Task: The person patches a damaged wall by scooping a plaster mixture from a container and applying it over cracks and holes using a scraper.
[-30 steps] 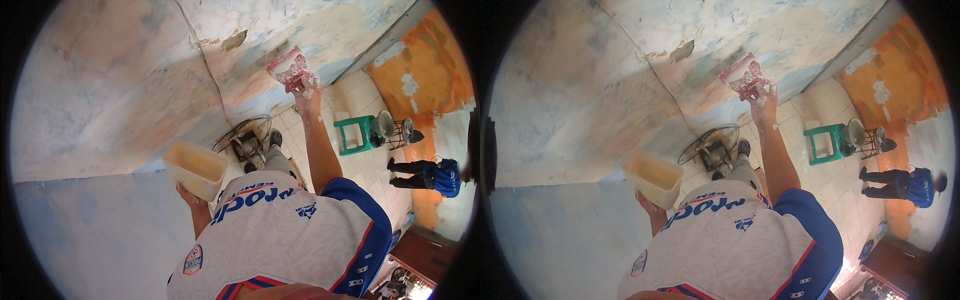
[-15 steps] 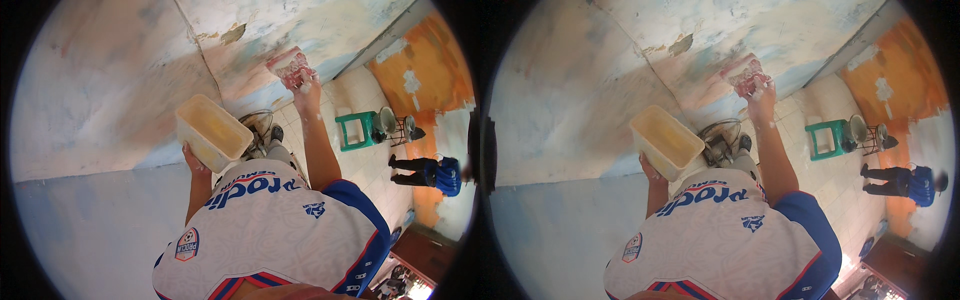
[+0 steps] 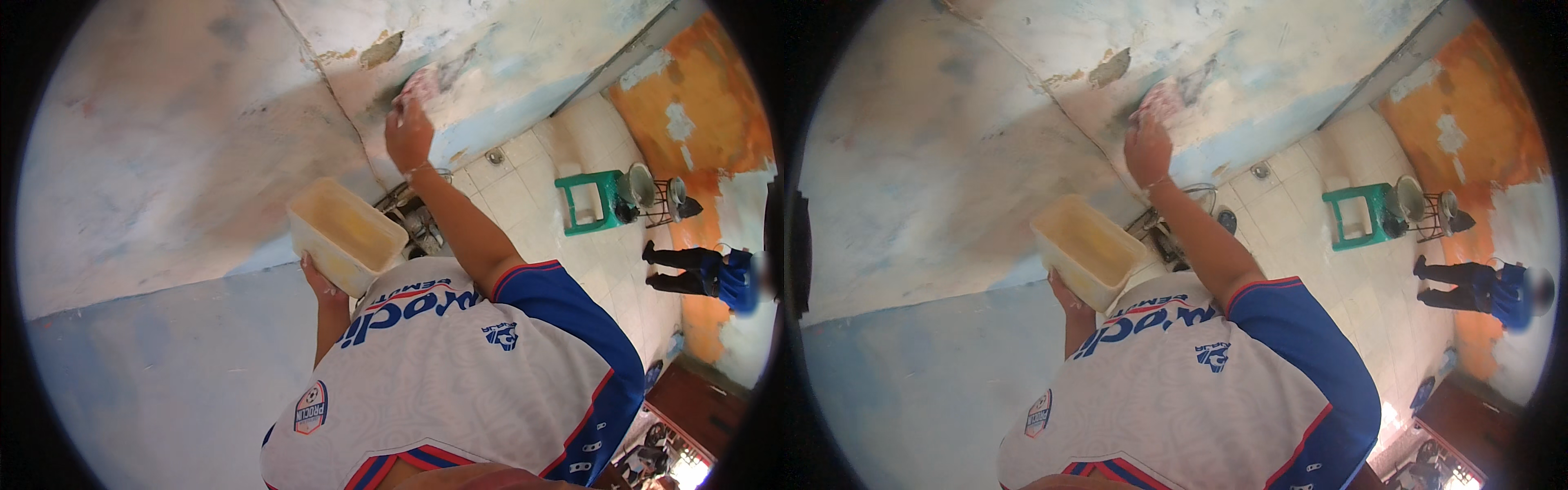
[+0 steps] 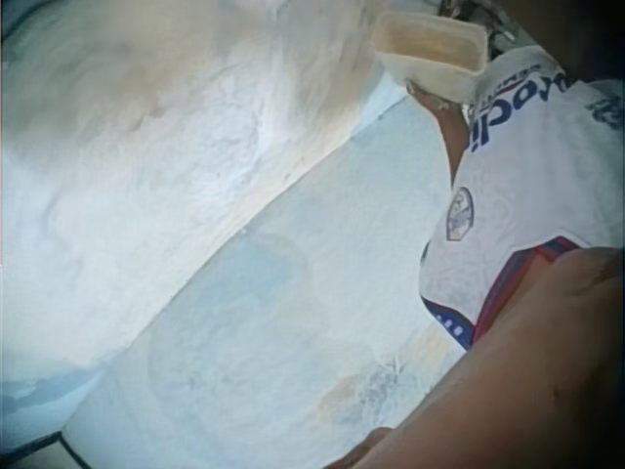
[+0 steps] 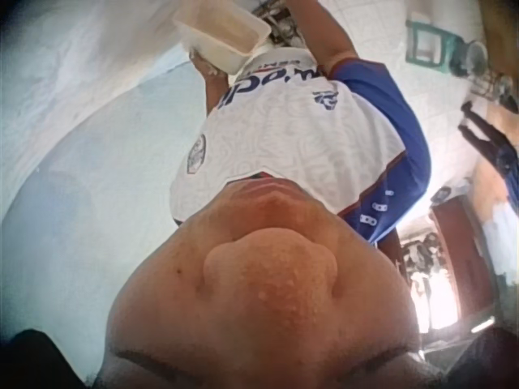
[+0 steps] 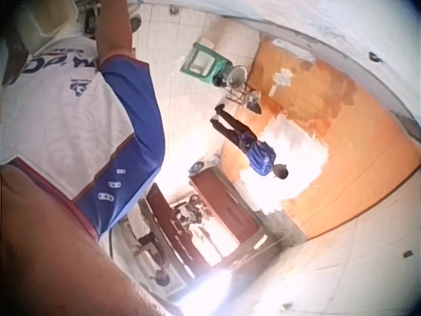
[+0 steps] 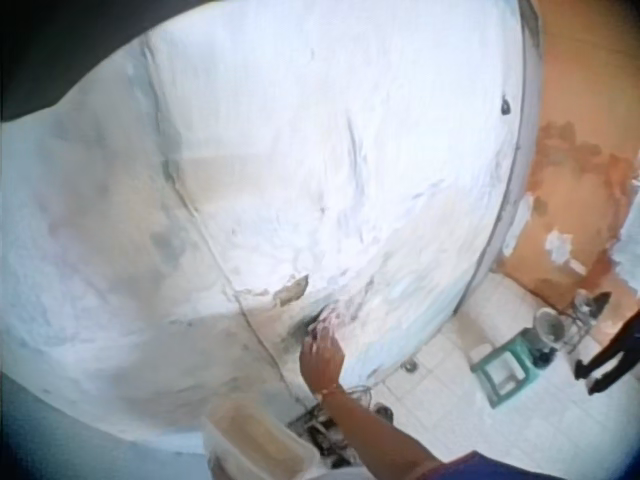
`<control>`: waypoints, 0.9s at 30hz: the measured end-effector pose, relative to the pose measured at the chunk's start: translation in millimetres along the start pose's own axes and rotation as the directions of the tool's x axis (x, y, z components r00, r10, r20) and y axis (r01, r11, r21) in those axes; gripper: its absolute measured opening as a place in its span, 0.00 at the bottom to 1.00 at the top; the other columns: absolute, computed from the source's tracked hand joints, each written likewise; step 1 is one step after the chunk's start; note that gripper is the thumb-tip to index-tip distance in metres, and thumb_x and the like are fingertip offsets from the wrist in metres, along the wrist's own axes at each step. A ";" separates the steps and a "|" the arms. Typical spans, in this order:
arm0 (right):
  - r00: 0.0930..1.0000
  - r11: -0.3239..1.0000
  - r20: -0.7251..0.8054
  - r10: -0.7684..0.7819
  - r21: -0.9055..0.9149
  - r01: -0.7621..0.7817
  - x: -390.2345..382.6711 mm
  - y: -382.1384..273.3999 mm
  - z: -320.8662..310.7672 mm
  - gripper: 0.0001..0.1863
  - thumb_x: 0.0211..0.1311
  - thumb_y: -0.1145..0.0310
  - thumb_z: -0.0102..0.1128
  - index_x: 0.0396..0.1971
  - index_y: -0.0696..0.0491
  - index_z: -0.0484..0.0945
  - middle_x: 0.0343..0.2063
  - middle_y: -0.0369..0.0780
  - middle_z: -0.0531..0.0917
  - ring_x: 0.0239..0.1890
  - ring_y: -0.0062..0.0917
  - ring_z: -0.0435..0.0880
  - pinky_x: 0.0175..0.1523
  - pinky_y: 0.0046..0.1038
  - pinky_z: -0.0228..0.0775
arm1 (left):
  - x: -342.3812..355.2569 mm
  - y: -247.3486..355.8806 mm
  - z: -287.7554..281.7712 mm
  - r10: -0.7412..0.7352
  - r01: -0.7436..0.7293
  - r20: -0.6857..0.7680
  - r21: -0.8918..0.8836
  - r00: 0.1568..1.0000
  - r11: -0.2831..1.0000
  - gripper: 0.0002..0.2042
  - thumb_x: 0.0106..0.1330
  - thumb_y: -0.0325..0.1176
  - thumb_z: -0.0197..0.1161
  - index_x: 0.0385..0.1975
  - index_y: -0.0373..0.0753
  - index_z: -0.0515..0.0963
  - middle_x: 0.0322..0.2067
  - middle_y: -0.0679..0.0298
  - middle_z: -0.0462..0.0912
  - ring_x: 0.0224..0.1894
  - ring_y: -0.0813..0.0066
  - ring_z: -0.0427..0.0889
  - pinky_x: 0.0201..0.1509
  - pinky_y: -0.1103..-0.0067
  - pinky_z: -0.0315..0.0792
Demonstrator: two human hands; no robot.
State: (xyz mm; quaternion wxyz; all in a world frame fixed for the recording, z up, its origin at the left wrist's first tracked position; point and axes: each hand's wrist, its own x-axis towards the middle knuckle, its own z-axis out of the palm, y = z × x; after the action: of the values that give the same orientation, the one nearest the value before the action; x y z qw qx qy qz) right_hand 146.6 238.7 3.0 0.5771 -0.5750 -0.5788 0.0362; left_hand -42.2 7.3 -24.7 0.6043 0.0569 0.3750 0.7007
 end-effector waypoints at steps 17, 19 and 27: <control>0.736 0.255 0.587 0.336 0.696 -0.671 24.4 -35.8 -193.7 0.10 0.73 0.74 0.51 0.51 0.53 0.70 0.40 0.38 0.82 0.39 0.21 0.83 0.39 0.25 0.79 | 21.9 -4.6 7.4 0.008 0.008 0.168 -0.092 0.986 0.996 0.25 0.73 0.46 0.48 0.64 0.39 0.66 0.57 0.56 0.76 0.58 0.57 0.78 0.62 0.62 0.75; 0.668 0.180 0.651 0.361 0.654 -0.735 22.6 -42.7 -196.5 0.11 0.73 0.75 0.52 0.52 0.52 0.70 0.41 0.38 0.82 0.38 0.22 0.84 0.38 0.26 0.80 | 20.9 -5.4 21.6 0.043 -0.026 0.223 -0.077 0.974 0.997 0.24 0.73 0.45 0.48 0.63 0.38 0.67 0.56 0.56 0.77 0.57 0.58 0.79 0.61 0.63 0.76; 0.771 0.675 0.637 0.017 0.561 -0.479 38.1 -70.9 -216.4 0.13 0.71 0.80 0.50 0.52 0.54 0.66 0.40 0.38 0.80 0.36 0.21 0.82 0.40 0.25 0.76 | 19.3 -10.2 63.7 0.050 -0.010 0.259 -0.152 0.964 0.988 0.26 0.72 0.47 0.49 0.62 0.35 0.67 0.54 0.53 0.79 0.52 0.58 0.83 0.56 0.63 0.80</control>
State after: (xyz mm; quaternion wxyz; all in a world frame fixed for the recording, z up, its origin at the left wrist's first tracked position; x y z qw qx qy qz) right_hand 268.5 107.2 148.5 0.5315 -0.3507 -0.5798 0.5083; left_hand -5.2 53.4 7.4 0.6405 0.1094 0.2373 0.7221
